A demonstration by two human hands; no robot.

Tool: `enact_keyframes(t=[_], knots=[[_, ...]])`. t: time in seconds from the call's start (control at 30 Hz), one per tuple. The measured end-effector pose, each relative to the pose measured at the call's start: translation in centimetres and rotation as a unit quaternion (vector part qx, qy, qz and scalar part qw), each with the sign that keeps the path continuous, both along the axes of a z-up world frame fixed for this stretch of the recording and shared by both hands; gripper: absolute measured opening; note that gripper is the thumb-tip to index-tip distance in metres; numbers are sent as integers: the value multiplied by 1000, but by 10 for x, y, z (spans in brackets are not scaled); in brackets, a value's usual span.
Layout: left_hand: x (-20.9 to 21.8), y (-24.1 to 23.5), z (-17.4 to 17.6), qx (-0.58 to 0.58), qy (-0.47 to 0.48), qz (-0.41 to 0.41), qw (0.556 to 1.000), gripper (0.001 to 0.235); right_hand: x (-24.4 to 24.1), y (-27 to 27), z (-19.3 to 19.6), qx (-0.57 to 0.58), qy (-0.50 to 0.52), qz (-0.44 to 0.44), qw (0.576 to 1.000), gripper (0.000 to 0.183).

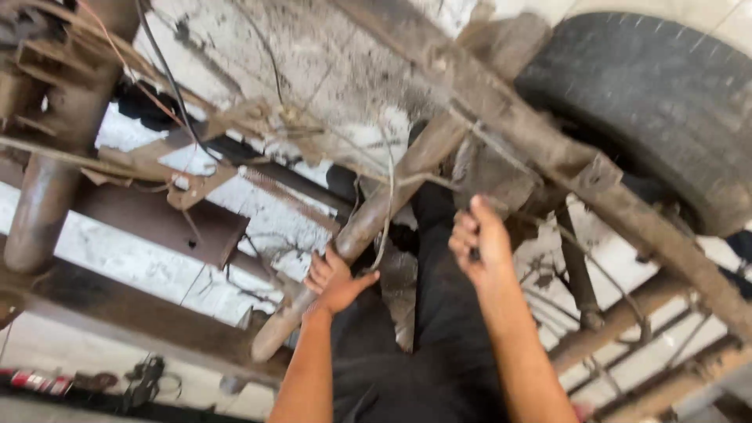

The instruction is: The person uses a wire brush to scrub the rusty metal frame of a vehicle, focusing on the horizontal crossbar and vertical supports. They move the brush back and forth to remove rust and debris from the surface.

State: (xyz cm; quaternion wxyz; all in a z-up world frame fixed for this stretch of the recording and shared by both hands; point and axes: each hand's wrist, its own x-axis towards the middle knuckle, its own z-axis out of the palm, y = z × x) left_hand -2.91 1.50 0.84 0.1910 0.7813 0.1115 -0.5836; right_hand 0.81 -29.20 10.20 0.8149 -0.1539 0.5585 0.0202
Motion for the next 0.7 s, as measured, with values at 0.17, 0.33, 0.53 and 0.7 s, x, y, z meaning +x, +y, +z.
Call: enact_keyframes(t=[0.17, 0.33, 0.53, 0.7], knots=[[4, -7, -13, -23, -31, 14, 999, 151, 40, 1, -20, -67, 13, -56, 996, 12], [15, -12, -2, -29, -16, 13, 999, 148, 13, 40, 19, -235, 73, 108, 963, 58], [23, -21, 8, -14, -14, 6, 1000, 146, 52, 60, 14, -226, 47, 33, 972, 56], [21, -15, 9, -8, -8, -1, 1000, 145, 23, 45, 40, -233, 42, 156, 959, 46]])
